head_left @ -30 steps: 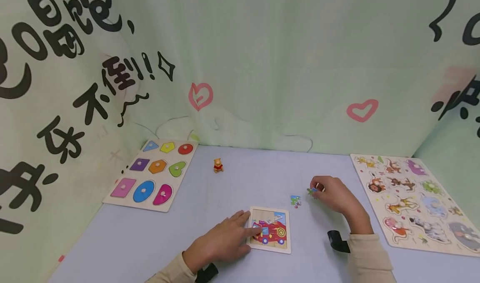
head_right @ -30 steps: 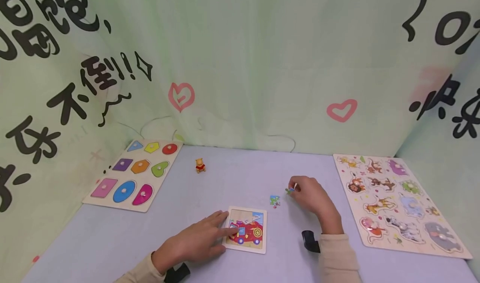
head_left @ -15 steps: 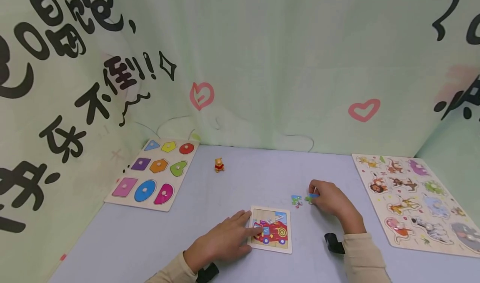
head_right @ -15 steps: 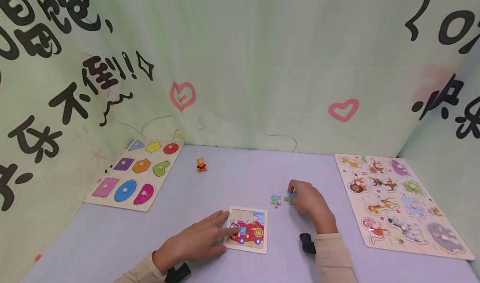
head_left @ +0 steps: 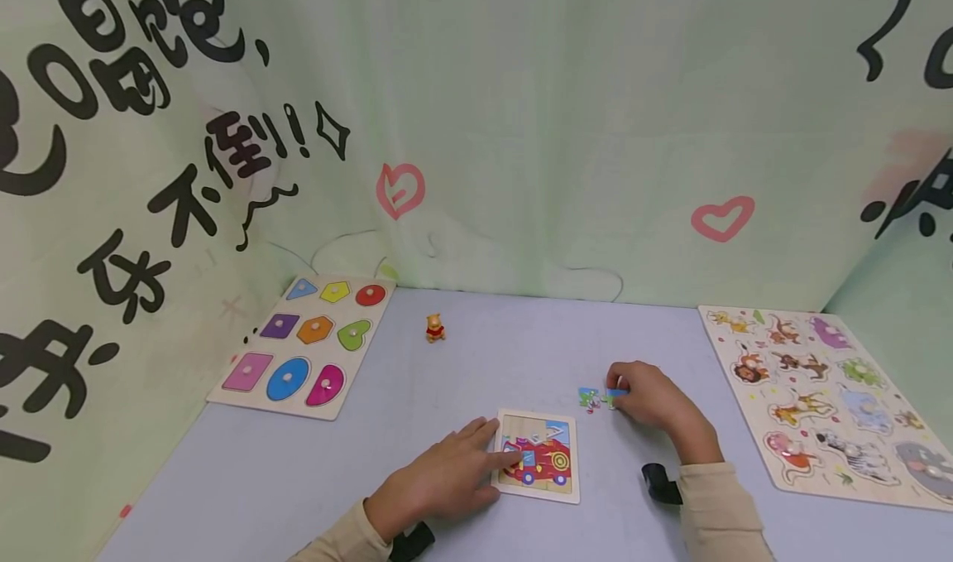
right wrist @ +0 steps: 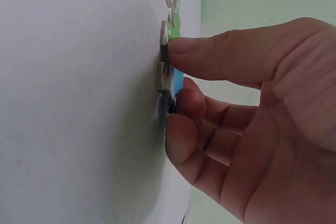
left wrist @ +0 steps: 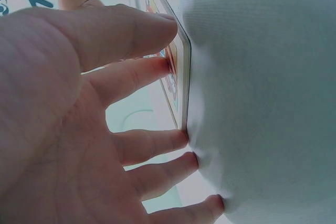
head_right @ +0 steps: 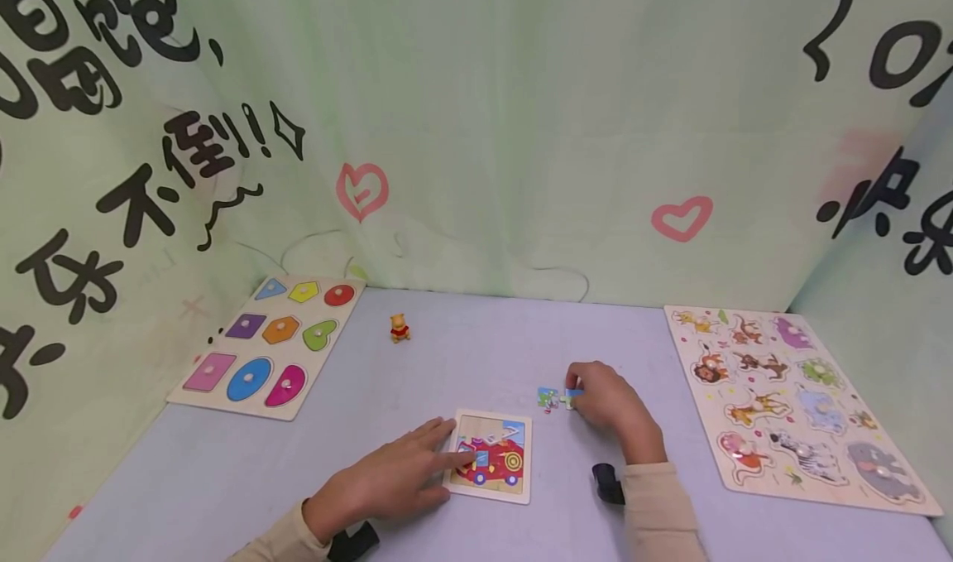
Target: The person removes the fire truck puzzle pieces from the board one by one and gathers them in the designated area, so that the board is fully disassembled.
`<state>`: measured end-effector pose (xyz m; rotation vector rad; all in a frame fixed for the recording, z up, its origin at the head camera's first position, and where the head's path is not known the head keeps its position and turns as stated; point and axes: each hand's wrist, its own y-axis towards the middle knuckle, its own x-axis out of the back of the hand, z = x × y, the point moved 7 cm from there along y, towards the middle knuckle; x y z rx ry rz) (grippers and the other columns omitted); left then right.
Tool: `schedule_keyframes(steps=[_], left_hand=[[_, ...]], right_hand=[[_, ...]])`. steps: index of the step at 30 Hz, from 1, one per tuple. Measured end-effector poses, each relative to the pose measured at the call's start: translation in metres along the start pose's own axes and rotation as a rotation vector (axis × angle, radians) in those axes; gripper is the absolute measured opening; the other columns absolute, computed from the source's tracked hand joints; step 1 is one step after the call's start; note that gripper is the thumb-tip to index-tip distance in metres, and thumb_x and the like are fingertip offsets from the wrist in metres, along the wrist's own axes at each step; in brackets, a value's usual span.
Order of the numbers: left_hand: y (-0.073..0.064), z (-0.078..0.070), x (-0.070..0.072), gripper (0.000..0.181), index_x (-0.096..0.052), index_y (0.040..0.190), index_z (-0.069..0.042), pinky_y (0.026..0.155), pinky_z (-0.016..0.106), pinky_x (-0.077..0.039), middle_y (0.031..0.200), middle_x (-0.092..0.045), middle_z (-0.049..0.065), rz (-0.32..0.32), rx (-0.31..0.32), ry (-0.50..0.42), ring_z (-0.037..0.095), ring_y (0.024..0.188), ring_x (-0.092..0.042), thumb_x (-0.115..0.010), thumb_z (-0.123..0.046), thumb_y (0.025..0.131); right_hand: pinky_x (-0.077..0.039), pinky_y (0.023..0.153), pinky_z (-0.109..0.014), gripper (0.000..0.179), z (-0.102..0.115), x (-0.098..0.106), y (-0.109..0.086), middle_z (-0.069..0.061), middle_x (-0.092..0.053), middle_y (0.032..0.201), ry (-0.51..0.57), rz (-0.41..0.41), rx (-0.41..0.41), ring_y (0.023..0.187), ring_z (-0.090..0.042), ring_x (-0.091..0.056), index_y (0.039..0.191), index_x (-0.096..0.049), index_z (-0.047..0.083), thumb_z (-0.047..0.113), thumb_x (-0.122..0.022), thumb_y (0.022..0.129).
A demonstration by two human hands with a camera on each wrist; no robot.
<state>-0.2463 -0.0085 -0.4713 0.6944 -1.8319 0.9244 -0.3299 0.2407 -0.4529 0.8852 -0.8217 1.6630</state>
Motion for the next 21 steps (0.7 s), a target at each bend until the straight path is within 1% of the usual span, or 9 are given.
schedule_keyframes(steps=[11, 18, 21], left_hand=[[-0.0005, -0.0010, 0.0000, 0.053, -0.059, 0.143, -0.040, 0.113, 0.052, -0.039, 0.161, -0.039, 0.004, -0.006, -0.012, 0.002, 0.027, 0.150, -0.032, -0.075, -0.034, 0.093], [-0.0005, -0.0009, 0.0004, 0.053, -0.059, 0.144, -0.040, 0.114, 0.051, -0.038, 0.162, -0.039, 0.004, -0.001, -0.011, 0.006, 0.027, 0.150, -0.032, -0.075, -0.035, 0.094], [-0.0006, -0.0010, 0.0006, 0.053, -0.059, 0.144, -0.040, 0.114, 0.052, -0.038, 0.162, -0.038, 0.004, 0.003, -0.014, 0.005, 0.027, 0.150, -0.032, -0.075, -0.034, 0.093]], right_hand=[[-0.048, 0.074, -0.045, 0.015, -0.0031, -0.0034, 0.0016, -0.013, -0.059, 0.091, 0.001, 0.011, -0.021, 0.085, -0.030, -0.054, 0.093, -0.063, 0.005, -0.007, -0.064, 0.084], [-0.049, 0.074, -0.045, 0.015, -0.0008, -0.0029, 0.0017, -0.013, -0.059, 0.091, -0.012, 0.008, -0.016, 0.084, -0.030, -0.053, 0.094, -0.063, 0.003, -0.008, -0.064, 0.085], [-0.049, 0.074, -0.046, 0.018, 0.0040, -0.0025, 0.0017, -0.013, -0.060, 0.092, -0.005, -0.003, 0.004, 0.085, -0.029, -0.054, 0.096, -0.064, 0.003, -0.008, -0.063, 0.082]])
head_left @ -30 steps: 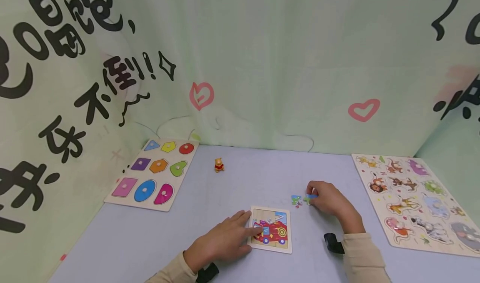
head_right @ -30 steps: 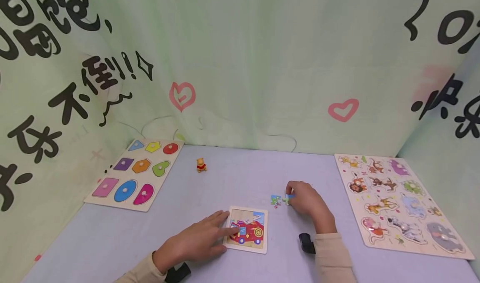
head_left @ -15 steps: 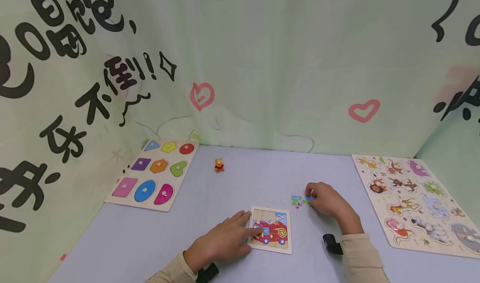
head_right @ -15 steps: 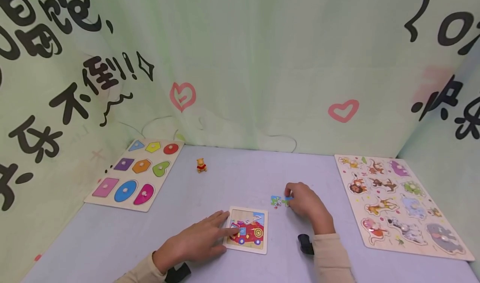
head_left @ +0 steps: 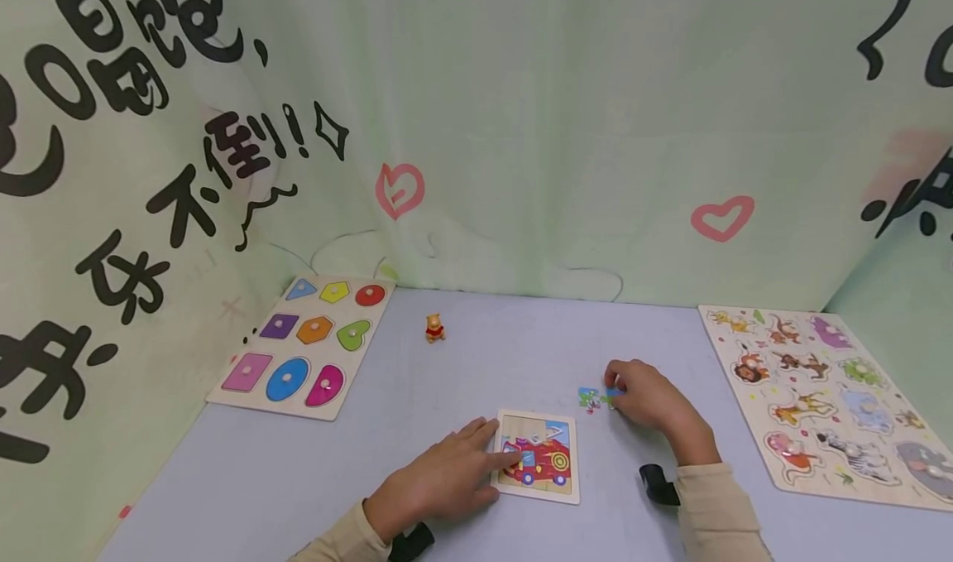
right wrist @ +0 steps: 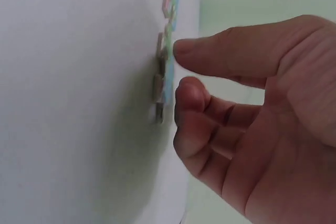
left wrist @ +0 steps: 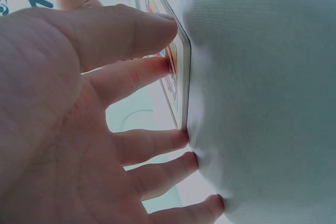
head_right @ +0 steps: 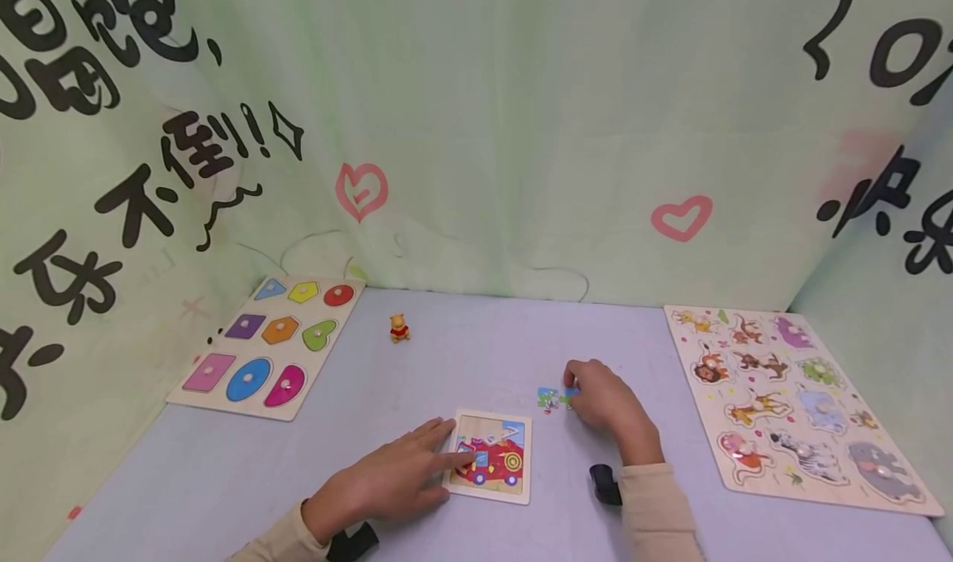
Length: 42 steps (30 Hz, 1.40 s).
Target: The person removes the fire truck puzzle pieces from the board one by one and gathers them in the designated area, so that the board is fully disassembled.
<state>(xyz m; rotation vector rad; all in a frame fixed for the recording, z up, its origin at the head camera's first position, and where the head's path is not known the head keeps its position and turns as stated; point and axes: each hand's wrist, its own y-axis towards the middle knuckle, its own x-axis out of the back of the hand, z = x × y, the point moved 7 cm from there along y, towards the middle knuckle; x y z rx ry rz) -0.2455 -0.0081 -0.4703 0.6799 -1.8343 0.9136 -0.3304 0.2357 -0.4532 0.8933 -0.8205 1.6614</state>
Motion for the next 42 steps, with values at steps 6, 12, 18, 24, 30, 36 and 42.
schedule_keyframes(steps=[6, 12, 18, 24, 30, 36, 42], left_hand=[[0.000, 0.003, 0.001, 0.054, -0.058, 0.144, -0.041, 0.113, 0.054, -0.039, 0.162, -0.037, 0.004, 0.005, 0.004, 0.002, 0.029, 0.150, -0.032, -0.075, -0.032, 0.093], [0.002, 0.002, 0.001, 0.054, -0.058, 0.144, -0.042, 0.113, 0.054, -0.039, 0.162, -0.038, 0.004, 0.012, 0.001, -0.007, 0.029, 0.150, -0.032, -0.075, -0.035, 0.093], [0.002, -0.001, 0.001, 0.052, -0.059, 0.144, -0.040, 0.112, 0.054, -0.041, 0.161, -0.039, 0.005, -0.006, -0.033, 0.006, 0.030, 0.149, -0.034, -0.074, -0.034, 0.094], [0.003, 0.001, -0.001, 0.053, -0.058, 0.144, -0.043, 0.113, 0.053, -0.040, 0.161, -0.038, 0.004, 0.021, -0.008, 0.014, 0.028, 0.150, -0.033, -0.074, -0.038, 0.094], [0.003, 0.001, -0.001, 0.053, -0.059, 0.143, -0.042, 0.112, 0.053, -0.040, 0.161, -0.039, 0.004, 0.017, -0.003, 0.016, 0.028, 0.150, -0.033, -0.075, -0.038, 0.093], [0.003, 0.001, -0.001, 0.053, -0.059, 0.143, -0.042, 0.112, 0.053, -0.041, 0.161, -0.040, 0.003, 0.010, -0.013, 0.018, 0.028, 0.149, -0.034, -0.075, -0.038, 0.093], [0.002, 0.002, -0.001, 0.053, -0.059, 0.143, -0.042, 0.111, 0.054, -0.041, 0.161, -0.040, 0.003, 0.007, -0.016, 0.007, 0.029, 0.149, -0.034, -0.076, -0.035, 0.093]], right_hand=[[-0.051, 0.074, -0.042, 0.021, 0.030, 0.000, 0.000, -0.012, -0.060, 0.096, 0.062, -0.002, 0.093, 0.086, -0.026, -0.054, 0.103, -0.066, 0.003, -0.005, -0.066, 0.084], [-0.053, 0.074, -0.036, 0.026, 0.075, -0.008, -0.010, -0.009, -0.062, 0.101, 0.058, 0.075, 0.193, 0.088, -0.021, -0.057, 0.112, -0.070, 0.007, -0.001, -0.072, 0.088], [-0.055, 0.077, -0.037, 0.028, 0.099, -0.032, -0.022, -0.006, -0.062, 0.104, 0.007, 0.167, 0.287, 0.085, -0.018, -0.057, 0.115, -0.072, 0.009, 0.001, -0.074, 0.088], [-0.051, 0.068, -0.029, 0.028, 0.096, -0.050, -0.034, 0.001, -0.056, 0.094, -0.096, 0.156, 0.358, 0.079, -0.012, -0.050, 0.109, -0.076, 0.013, 0.001, -0.079, 0.084], [-0.049, 0.066, -0.034, 0.028, 0.085, -0.048, -0.033, 0.000, -0.053, 0.091, -0.155, 0.101, 0.257, 0.075, -0.015, -0.049, 0.110, -0.074, 0.013, 0.007, -0.081, 0.085], [-0.050, 0.065, -0.035, 0.028, 0.076, -0.048, -0.029, -0.001, -0.053, 0.092, -0.151, 0.098, 0.198, 0.072, -0.015, -0.051, 0.112, -0.073, 0.016, 0.006, -0.080, 0.086], [-0.050, 0.063, -0.036, 0.030, 0.076, -0.047, -0.029, -0.002, -0.053, 0.092, -0.162, 0.103, 0.187, 0.071, -0.016, -0.051, 0.113, -0.073, 0.017, 0.004, -0.079, 0.086]])
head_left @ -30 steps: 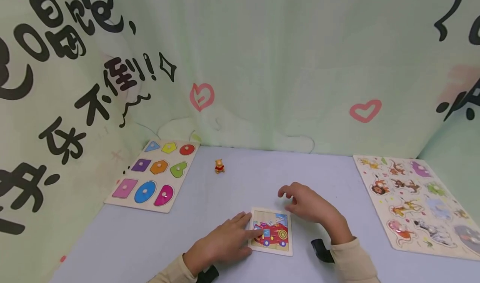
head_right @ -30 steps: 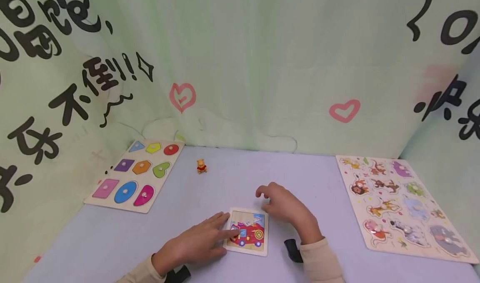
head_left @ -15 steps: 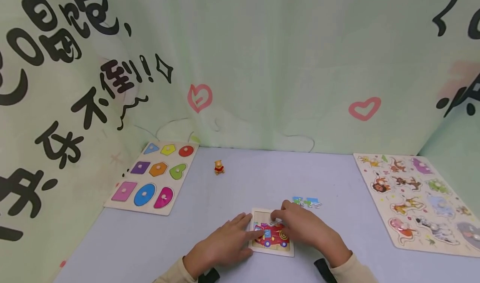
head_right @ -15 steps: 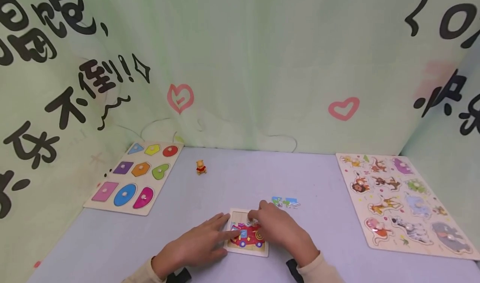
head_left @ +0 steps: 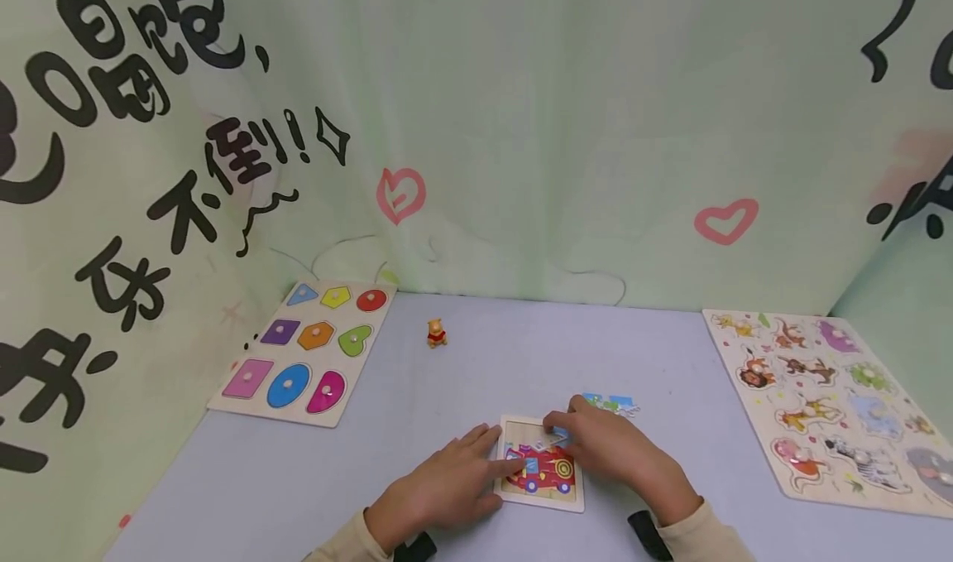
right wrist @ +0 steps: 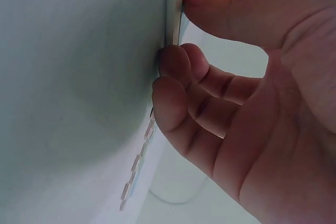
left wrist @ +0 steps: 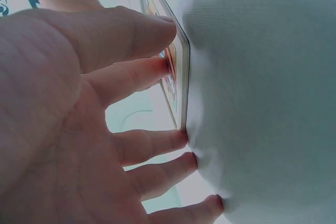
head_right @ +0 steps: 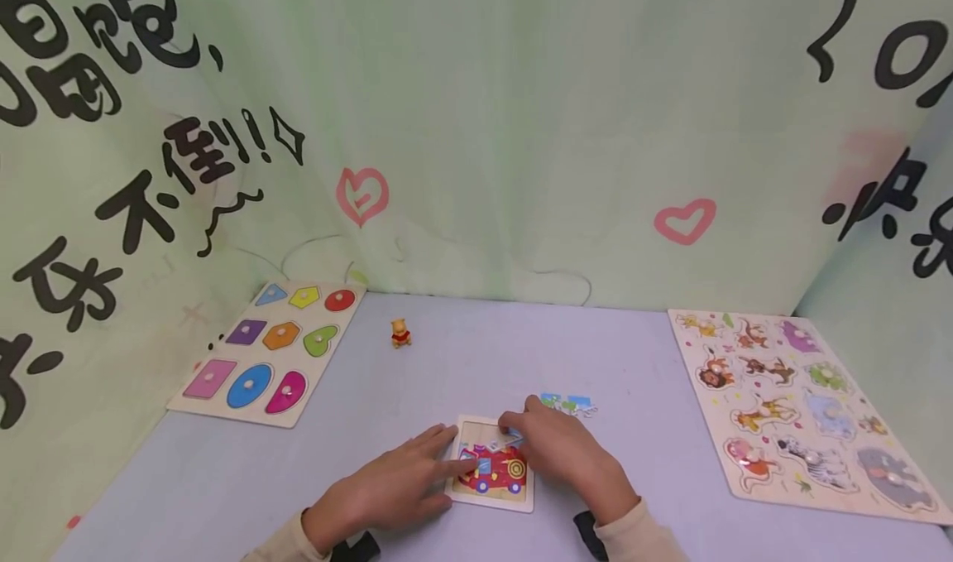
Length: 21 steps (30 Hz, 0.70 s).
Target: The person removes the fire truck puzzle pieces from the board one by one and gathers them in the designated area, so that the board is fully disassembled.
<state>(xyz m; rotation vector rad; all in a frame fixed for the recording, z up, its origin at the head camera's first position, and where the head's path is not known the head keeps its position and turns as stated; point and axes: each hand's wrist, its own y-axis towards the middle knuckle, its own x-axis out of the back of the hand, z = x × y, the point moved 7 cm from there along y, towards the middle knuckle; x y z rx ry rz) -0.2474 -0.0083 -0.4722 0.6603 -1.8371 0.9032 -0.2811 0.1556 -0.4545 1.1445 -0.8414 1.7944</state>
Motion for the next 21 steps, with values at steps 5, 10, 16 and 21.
schedule_keyframes(steps=[5, 10, 16, 21], left_hand=[[-0.0002, -0.0005, 0.0007, 0.053, -0.059, 0.142, -0.042, 0.111, 0.054, -0.041, 0.161, -0.040, 0.003, -0.003, 0.002, 0.007, 0.029, 0.149, -0.034, -0.076, -0.035, 0.093], [-0.0001, -0.0011, 0.0002, 0.052, -0.059, 0.143, -0.042, 0.111, 0.054, -0.041, 0.161, -0.039, 0.003, 0.005, -0.001, 0.005, 0.029, 0.149, -0.034, -0.075, -0.036, 0.093], [-0.0001, -0.0010, 0.0014, 0.053, -0.058, 0.144, -0.042, 0.112, 0.053, -0.041, 0.161, -0.039, 0.003, 0.007, -0.003, 0.008, 0.028, 0.150, -0.033, -0.075, -0.037, 0.094], [-0.0008, -0.0012, 0.0012, 0.053, -0.058, 0.144, -0.041, 0.112, 0.053, -0.040, 0.161, -0.039, 0.004, 0.006, -0.004, 0.004, 0.028, 0.150, -0.033, -0.075, -0.036, 0.094]], right_hand=[[-0.051, 0.062, -0.036, 0.031, -0.0003, -0.0014, -0.0002, -0.004, -0.052, 0.093, 0.009, 0.016, -0.021, 0.070, -0.018, -0.051, 0.114, -0.072, 0.019, 0.004, -0.078, 0.087], [-0.050, 0.062, -0.036, 0.028, 0.0012, -0.0038, -0.0004, -0.004, -0.051, 0.095, -0.007, 0.006, -0.010, 0.070, -0.018, -0.050, 0.113, -0.070, 0.019, 0.007, -0.078, 0.089], [-0.048, 0.060, -0.032, 0.022, 0.0052, -0.0020, 0.0004, -0.003, -0.051, 0.095, -0.031, -0.024, 0.062, 0.069, -0.016, -0.050, 0.110, -0.069, 0.016, 0.010, -0.077, 0.090], [-0.052, 0.067, -0.034, 0.028, 0.0027, 0.0012, -0.0019, -0.002, -0.053, 0.099, 0.014, 0.011, 0.076, 0.075, -0.015, -0.053, 0.114, -0.074, 0.018, 0.006, -0.077, 0.089]])
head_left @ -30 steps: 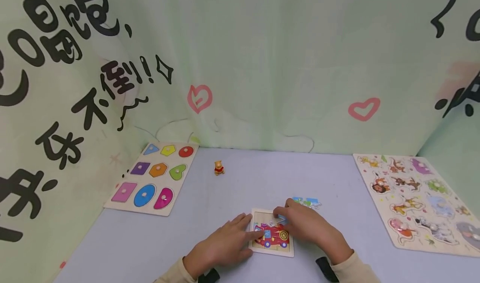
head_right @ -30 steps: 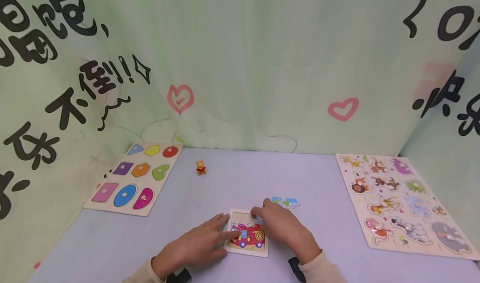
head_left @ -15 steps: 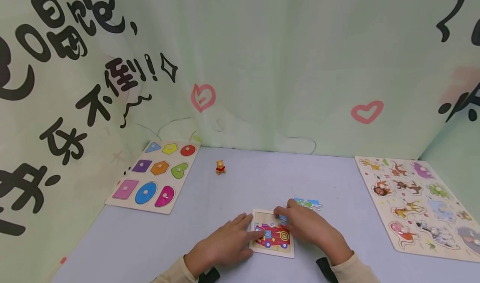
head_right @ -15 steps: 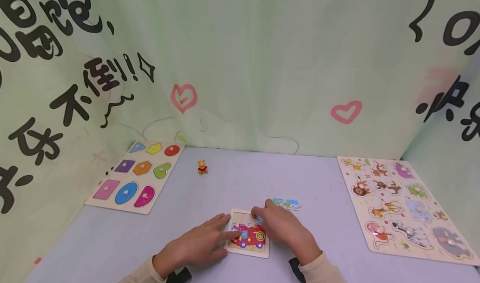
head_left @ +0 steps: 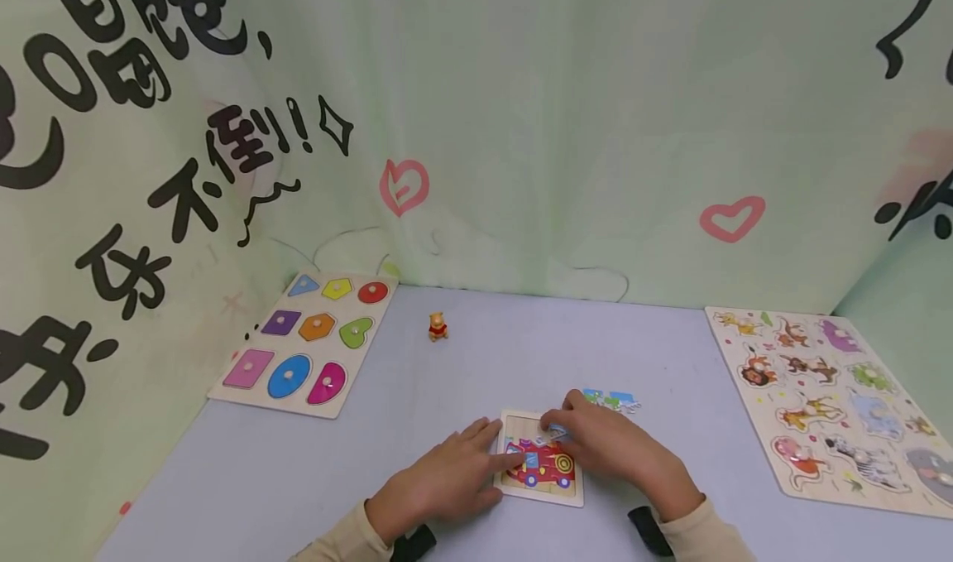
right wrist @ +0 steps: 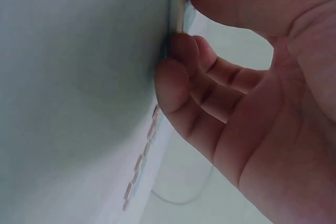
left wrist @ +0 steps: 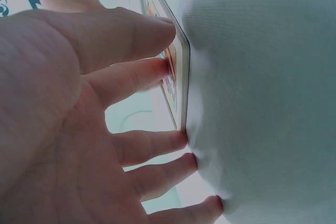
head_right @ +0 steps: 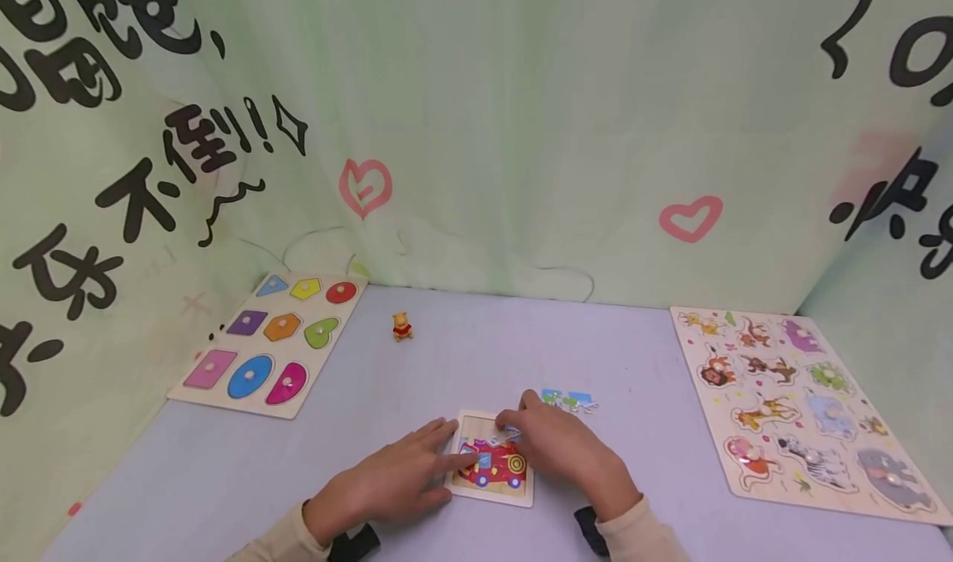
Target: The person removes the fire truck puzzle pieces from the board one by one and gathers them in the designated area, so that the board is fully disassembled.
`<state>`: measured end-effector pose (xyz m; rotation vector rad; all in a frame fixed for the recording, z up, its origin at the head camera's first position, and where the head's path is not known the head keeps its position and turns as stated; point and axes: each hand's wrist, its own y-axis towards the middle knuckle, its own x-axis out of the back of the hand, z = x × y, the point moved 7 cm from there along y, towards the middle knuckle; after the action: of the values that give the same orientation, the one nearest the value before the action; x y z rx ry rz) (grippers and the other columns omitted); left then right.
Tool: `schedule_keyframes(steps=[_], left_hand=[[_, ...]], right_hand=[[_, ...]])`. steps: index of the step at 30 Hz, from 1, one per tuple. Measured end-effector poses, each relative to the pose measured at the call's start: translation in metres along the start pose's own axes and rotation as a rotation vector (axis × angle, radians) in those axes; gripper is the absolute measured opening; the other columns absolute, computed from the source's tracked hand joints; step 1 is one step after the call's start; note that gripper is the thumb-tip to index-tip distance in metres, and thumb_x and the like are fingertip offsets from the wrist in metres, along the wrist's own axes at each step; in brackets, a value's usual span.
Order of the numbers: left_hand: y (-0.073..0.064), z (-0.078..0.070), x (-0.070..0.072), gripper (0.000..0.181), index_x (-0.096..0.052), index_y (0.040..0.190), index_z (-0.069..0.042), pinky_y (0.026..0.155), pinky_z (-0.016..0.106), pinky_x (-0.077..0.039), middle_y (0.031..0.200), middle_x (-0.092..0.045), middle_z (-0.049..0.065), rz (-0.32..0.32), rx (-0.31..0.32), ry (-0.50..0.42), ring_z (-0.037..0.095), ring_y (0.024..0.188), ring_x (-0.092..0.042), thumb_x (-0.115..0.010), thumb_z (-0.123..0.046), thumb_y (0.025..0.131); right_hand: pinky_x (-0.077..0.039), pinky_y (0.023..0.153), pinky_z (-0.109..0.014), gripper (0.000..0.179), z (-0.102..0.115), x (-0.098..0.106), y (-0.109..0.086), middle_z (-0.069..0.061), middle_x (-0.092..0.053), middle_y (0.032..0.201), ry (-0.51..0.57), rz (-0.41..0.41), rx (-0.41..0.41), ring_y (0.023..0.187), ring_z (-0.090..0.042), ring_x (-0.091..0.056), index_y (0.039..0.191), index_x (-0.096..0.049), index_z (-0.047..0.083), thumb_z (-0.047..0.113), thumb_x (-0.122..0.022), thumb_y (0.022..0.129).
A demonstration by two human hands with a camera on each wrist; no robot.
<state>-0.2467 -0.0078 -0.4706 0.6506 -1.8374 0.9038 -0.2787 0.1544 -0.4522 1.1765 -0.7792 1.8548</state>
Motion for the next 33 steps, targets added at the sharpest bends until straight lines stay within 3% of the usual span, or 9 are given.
schedule_keyframes(steps=[6, 17, 26, 33], left_hand=[[-0.0004, -0.0006, 0.0015, 0.053, -0.058, 0.144, -0.040, 0.112, 0.053, -0.041, 0.161, -0.039, 0.005, -0.004, -0.009, 0.018, 0.028, 0.150, -0.034, -0.074, -0.037, 0.094], [-0.0008, -0.0003, 0.0009, 0.052, -0.058, 0.145, -0.040, 0.113, 0.052, -0.040, 0.161, -0.039, 0.005, -0.003, -0.013, 0.014, 0.028, 0.150, -0.033, -0.073, -0.037, 0.095], [0.0001, -0.0003, 0.0025, 0.053, -0.058, 0.144, -0.040, 0.112, 0.052, -0.041, 0.161, -0.040, 0.005, -0.015, -0.009, 0.016, 0.029, 0.149, -0.034, -0.074, -0.037, 0.094], [-0.0005, 0.0000, 0.0006, 0.053, -0.057, 0.145, -0.041, 0.114, 0.052, -0.039, 0.161, -0.039, 0.005, 0.003, 0.001, 0.000, 0.028, 0.150, -0.032, -0.074, -0.037, 0.095]], right_hand=[[-0.047, 0.064, -0.030, 0.028, -0.0028, 0.0021, -0.0018, 0.000, -0.050, 0.096, 0.006, 0.006, 0.009, 0.073, -0.014, -0.051, 0.110, -0.073, 0.020, 0.003, -0.075, 0.088], [-0.048, 0.064, -0.029, 0.031, -0.0056, 0.0015, -0.0014, 0.000, -0.051, 0.100, -0.007, 0.003, 0.010, 0.074, -0.013, -0.052, 0.118, -0.073, 0.018, 0.008, -0.078, 0.089], [-0.050, 0.062, -0.032, 0.033, -0.0050, 0.0036, 0.0009, -0.003, -0.052, 0.100, -0.034, -0.002, -0.057, 0.074, -0.015, -0.053, 0.117, -0.073, 0.021, 0.011, -0.081, 0.087], [-0.049, 0.063, -0.030, 0.025, 0.0012, -0.0008, 0.0006, 0.000, -0.051, 0.097, -0.038, -0.019, 0.023, 0.072, -0.014, -0.052, 0.108, -0.072, 0.020, 0.005, -0.077, 0.089]])
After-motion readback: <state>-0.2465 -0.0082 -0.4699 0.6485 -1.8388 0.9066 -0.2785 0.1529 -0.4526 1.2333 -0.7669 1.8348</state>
